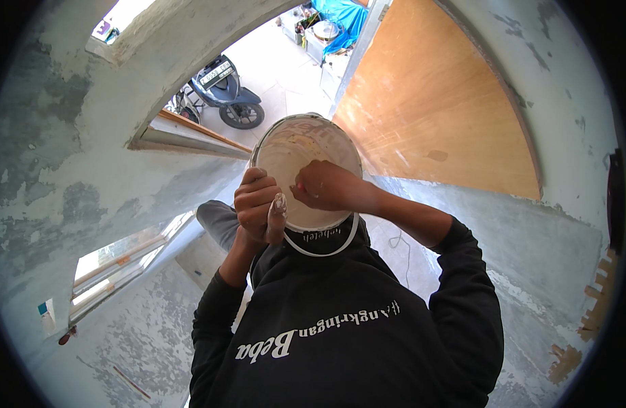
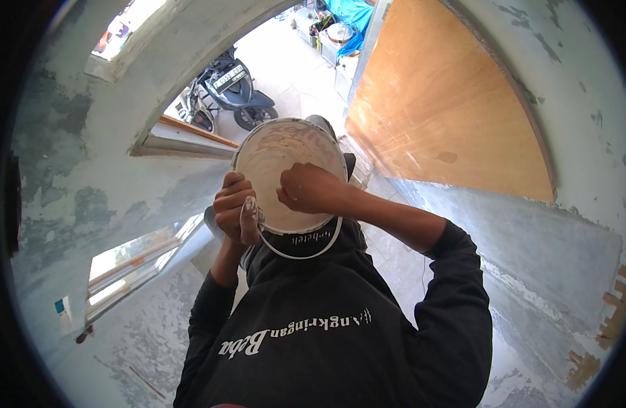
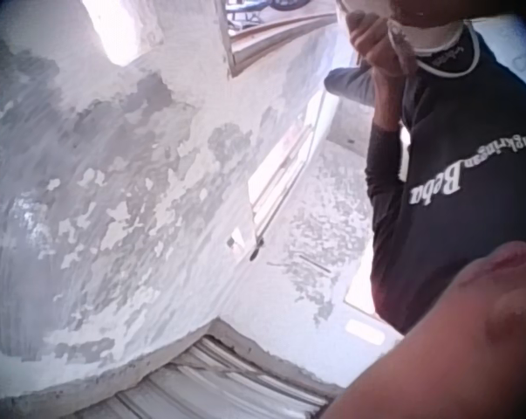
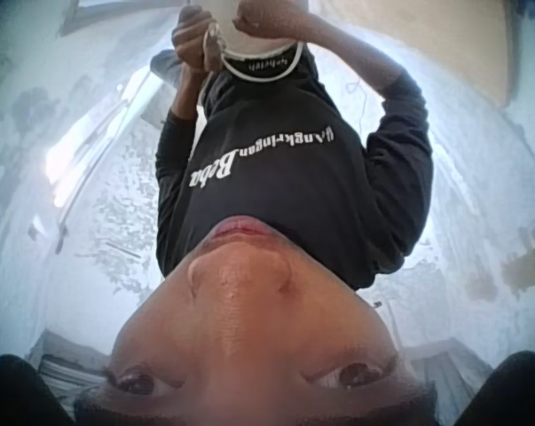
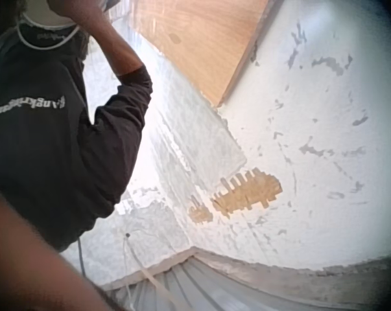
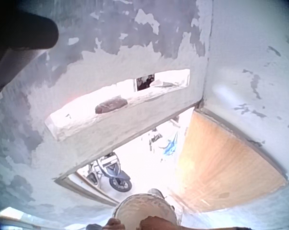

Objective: The person applies a white coating to a ceiling using a brush while holding a bucket of material.

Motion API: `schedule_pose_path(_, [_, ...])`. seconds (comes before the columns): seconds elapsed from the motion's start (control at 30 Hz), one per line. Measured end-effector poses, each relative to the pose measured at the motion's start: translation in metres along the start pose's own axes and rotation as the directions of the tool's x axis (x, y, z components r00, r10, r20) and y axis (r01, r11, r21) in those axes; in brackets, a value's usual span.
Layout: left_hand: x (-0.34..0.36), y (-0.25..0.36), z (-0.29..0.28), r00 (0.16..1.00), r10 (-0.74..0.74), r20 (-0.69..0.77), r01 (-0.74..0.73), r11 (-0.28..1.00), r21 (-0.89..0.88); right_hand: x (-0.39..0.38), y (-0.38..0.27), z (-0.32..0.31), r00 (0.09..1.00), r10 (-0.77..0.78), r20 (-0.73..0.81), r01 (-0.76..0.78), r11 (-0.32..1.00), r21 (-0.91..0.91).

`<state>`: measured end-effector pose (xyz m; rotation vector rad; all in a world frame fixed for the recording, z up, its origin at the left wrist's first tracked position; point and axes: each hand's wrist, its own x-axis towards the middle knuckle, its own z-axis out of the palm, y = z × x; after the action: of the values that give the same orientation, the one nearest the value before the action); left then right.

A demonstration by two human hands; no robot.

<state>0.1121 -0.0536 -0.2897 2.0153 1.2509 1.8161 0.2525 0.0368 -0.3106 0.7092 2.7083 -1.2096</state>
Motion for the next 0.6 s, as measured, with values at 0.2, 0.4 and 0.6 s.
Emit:
schedule_pose_path(0.2, [0.000, 0.006, -0.004, 0.997, -0.040, 0.067, 0.038, 0.999, 0.034, 0.008, 0.013, -0.009, 0.931, -0.019, -0.364, -0.001, 0.998, -0.055])
schedule_pose_path(0.4, [-0.003, 0.001, -0.002, 1.000, -0.019, -0.024, 0.020, 0.999, 0.038, 0.001, -0.002, -0.024, 0.998, 0.062, -0.025, -0.054, 0.962, 0.268])
schedule_pose_path(0.6, [-0.002, 0.004, -0.001, 0.999, -0.033, -0.011, 0.034, 0.998, 0.044, 0.004, 0.012, -0.002, 0.969, 0.042, -0.244, -0.072, 0.991, -0.114])
